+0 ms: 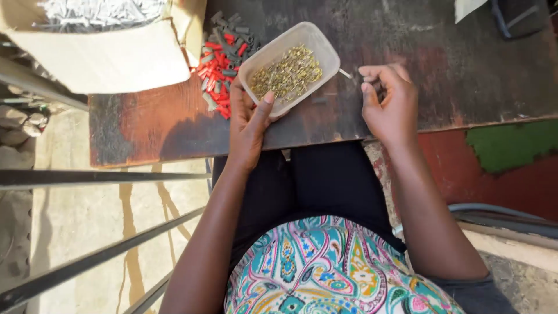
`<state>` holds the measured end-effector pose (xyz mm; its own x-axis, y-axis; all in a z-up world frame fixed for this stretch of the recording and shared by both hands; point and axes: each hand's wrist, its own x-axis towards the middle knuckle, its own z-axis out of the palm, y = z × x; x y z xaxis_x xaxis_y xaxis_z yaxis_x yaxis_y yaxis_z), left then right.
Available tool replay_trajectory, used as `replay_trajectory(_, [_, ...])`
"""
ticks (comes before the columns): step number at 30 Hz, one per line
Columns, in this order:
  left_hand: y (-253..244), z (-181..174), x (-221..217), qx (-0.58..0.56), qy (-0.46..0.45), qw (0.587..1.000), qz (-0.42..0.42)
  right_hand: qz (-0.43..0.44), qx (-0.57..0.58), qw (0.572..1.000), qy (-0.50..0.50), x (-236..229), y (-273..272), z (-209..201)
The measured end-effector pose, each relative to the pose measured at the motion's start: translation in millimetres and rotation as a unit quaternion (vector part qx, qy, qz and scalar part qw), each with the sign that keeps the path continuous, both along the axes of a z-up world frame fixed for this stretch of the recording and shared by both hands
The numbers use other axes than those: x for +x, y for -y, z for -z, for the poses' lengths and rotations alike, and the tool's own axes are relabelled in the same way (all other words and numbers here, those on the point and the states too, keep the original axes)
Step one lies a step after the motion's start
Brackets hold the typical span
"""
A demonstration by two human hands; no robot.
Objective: The person sits at a table and assembles small metal fasteners by hand. They pick up silver nails and small brass rings, insert the rings onto the nails, and place the assembled pieces into a clear plastic container. They also sort red and grey plastic caps from a cardboard box onto the table.
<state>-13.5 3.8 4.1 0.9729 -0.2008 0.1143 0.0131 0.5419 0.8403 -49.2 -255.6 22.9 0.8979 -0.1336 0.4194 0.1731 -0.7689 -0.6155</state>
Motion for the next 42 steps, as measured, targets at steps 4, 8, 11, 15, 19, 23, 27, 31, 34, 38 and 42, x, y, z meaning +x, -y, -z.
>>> replay_trajectory(4, [2, 3, 5, 0.002, -0.002, 1.000, -0.008, 0.080, 0.039, 0.992, -0.088, -14, 24, 2])
replay_trajectory(8, [2, -2, 6, -0.002, -0.018, 1.000, 0.002, 0.104, 0.046, 0.986, -0.119, -9, 15, -4])
replay_trajectory(11, [2, 5, 3, 0.005, -0.035, 0.999, -0.007, 0.055, 0.047, 0.994, -0.084, -6, 5, 1])
replay_trajectory(15, [1, 6, 8, -0.007, -0.006, 1.000, -0.003, 0.038, -0.013, 0.995, -0.086, 6, 0, -2])
replay_trajectory(19, [-1, 6, 4, -0.015, 0.021, 1.000, 0.003, 0.009, -0.028, 0.999, -0.038, 3, 1, 2])
replay_trajectory(23, [-1, 6, 2, -0.023, 0.019, 1.000, 0.000, -0.018, 0.009, 0.999, -0.043, -6, -4, -3])
replay_trajectory(27, [0, 7, 3, -0.013, 0.045, 0.999, 0.003, -0.031, 0.030, 0.999, -0.004, -20, -22, -23])
replay_trajectory(31, [-3, -6, 2, 0.016, 0.068, 0.997, 0.041, -0.062, 0.210, 0.975, -0.031, -23, -28, -27])
replay_trajectory(34, [-6, 18, 14, -0.034, 0.016, 0.996, 0.082, -0.060, 0.357, 0.931, -0.051, -15, -31, -31])
replay_trajectory(38, [-11, 17, 11, -0.035, 0.016, 0.994, 0.104, -0.070, 0.441, 0.887, -0.119, -12, -22, -28])
replay_trajectory(42, [-23, -9, -12, 0.034, 0.030, 0.991, 0.129, -0.113, 0.501, 0.825, -0.234, -20, -8, -30])
